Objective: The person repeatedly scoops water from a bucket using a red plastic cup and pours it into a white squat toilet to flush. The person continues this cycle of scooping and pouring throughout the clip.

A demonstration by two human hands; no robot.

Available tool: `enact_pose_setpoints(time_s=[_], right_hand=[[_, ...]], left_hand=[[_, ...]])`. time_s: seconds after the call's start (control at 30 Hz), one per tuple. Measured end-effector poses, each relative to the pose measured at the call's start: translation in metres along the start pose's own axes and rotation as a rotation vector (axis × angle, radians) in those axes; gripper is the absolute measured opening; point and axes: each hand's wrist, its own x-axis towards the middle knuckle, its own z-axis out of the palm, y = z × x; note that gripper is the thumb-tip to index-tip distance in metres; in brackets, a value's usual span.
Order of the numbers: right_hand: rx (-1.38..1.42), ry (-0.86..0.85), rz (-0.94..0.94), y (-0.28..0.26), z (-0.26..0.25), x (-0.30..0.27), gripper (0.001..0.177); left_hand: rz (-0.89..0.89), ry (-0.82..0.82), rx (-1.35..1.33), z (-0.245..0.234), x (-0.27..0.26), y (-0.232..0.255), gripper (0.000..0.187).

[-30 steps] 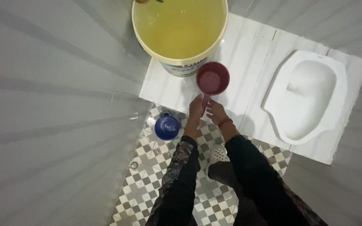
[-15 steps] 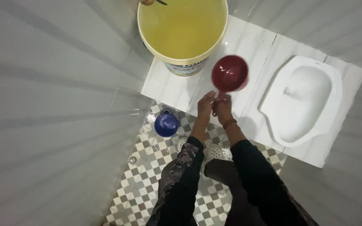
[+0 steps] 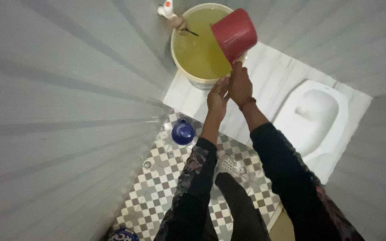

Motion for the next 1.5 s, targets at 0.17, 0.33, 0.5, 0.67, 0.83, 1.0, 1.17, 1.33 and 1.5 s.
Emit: enact_pose_setpoints(time_s=[0.17, 0.33, 0.5, 0.67, 0.83, 1.0, 1.17, 1.33, 1.5], right_hand=[[-0.156, -0.139, 0.151, -0.01, 0.016, 0.031, 0.052], [-0.248, -0.235, 0.201, -0.001, 0.044, 0.041, 0.048], [-0.173, -0.186, 0.124, 0.031, 0.076, 0.053, 0.039], [0.319, -0.136, 0.378, 0.037, 0.067, 0.06, 0.023], [0.81, -0.313, 0.626, 0.008, 0.016, 0.063, 0.021], [0.938, -0.293, 0.775, -0.027, -0.035, 0.076, 0.016], [1.051, -0.318, 0.594, -0.028, -0.059, 0.116, 0.017], [1.255, -0.483, 0.552, 0.0, -0.044, 0.197, 0.013], [1.073, -0.578, 0.127, 0.027, -0.022, 0.256, 0.016]], left_hand=[[0.02, 0.011, -0.127, -0.021, 0.028, 0.019, 0.05], [0.01, 0.048, -0.15, -0.042, 0.035, 0.022, 0.047], [-0.029, 0.084, -0.214, -0.052, 0.047, 0.015, 0.048], [-0.043, 0.095, -0.203, -0.05, 0.051, 0.015, 0.045], [-0.082, 0.078, -0.139, -0.023, 0.055, 0.035, 0.048], [-0.059, -0.052, -0.185, 0.017, 0.056, 0.057, 0.049], [-0.023, 0.003, -0.157, 0.053, 0.06, 0.087, 0.048], [0.146, -0.064, -0.133, 0.051, 0.1, 0.107, 0.048], [0.16, -0.04, -0.206, 0.056, 0.112, 0.143, 0.05]])
